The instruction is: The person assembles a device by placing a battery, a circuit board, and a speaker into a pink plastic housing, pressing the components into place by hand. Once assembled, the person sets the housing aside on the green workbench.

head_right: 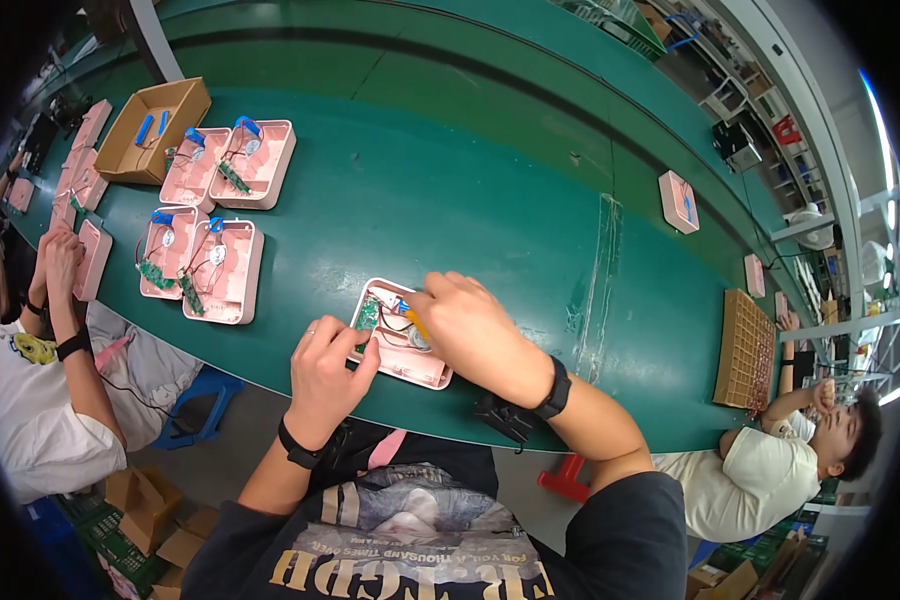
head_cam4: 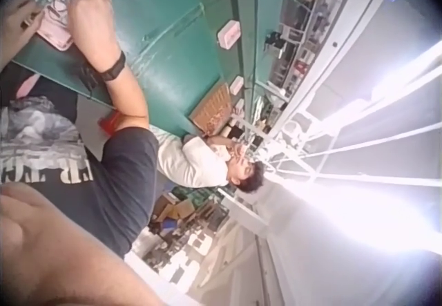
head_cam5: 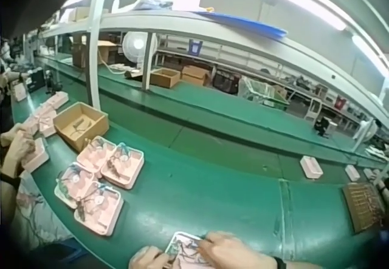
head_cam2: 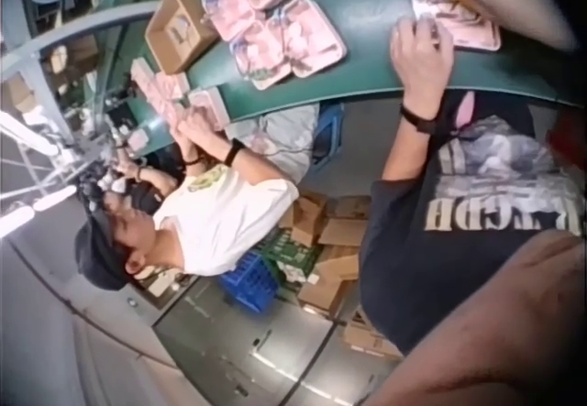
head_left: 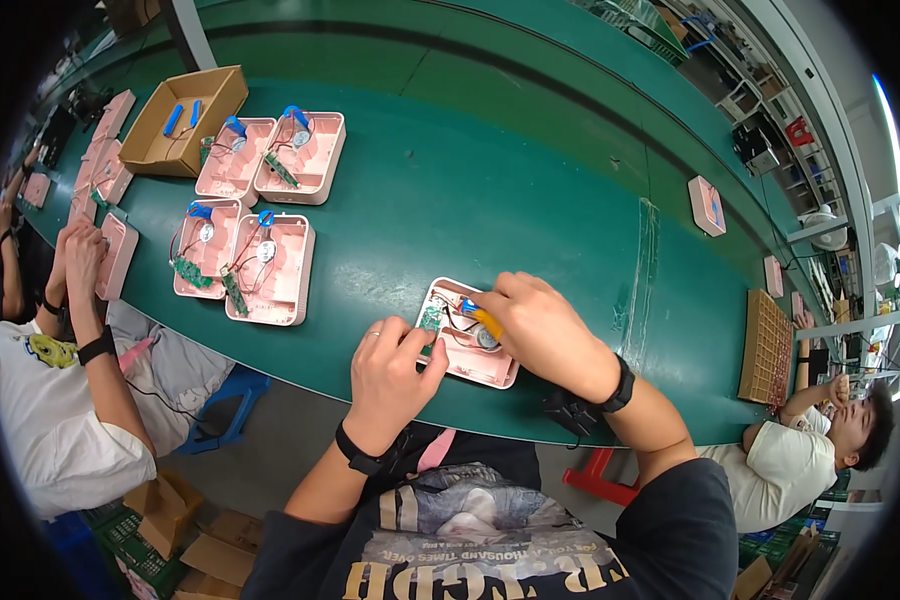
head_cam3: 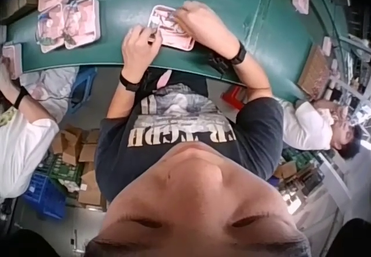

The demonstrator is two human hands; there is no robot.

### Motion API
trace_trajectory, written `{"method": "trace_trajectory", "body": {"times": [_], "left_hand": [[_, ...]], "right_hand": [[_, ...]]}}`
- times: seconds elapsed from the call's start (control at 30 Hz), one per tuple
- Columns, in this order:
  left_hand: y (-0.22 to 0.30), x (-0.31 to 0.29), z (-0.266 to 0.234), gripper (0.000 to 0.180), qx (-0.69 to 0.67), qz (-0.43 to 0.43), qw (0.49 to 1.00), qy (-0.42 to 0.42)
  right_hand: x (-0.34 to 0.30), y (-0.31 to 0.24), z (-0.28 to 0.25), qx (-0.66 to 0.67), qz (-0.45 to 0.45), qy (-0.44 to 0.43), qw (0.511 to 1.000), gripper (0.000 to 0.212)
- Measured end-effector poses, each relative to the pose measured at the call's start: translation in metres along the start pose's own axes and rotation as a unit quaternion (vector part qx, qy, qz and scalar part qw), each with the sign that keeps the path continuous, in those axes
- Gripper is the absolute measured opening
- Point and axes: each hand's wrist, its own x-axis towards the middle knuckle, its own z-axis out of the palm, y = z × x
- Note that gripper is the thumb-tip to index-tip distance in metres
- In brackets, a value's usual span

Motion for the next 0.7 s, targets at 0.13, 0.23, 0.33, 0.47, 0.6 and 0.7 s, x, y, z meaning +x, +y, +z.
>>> {"method": "trace_trajectory", "body": {"times": [0.13,0.23,0.33,0.47,0.6,0.7], "left_hand": [[0.004,0.016,-0.015,0.013,-0.02,0.001,1.0,-0.002],[0.012,0.046,-0.023,0.016,-0.013,0.037,0.999,0.027],[0.019,0.069,-0.019,0.017,0.077,0.107,0.984,-0.119],[0.014,0.077,-0.015,0.016,0.144,0.057,0.949,-0.275],[0.007,0.07,-0.006,0.013,0.074,0.03,0.977,-0.199],[0.006,0.067,-0.005,0.012,0.012,-0.006,0.983,-0.184]], "right_hand": [[-0.015,0.015,-0.014,0.087,0.014,0.05,0.995,0.023],[-0.032,0.018,-0.014,0.11,0.053,0.058,0.991,0.024],[-0.039,0.017,-0.003,0.112,0.068,0.073,0.989,0.025],[-0.04,0.013,0.004,0.09,0.061,0.091,0.99,0.027],[-0.042,0.011,0.007,0.086,0.075,0.09,0.989,0.025],[-0.041,0.013,0.012,0.094,0.08,0.097,0.988,0.025]]}}
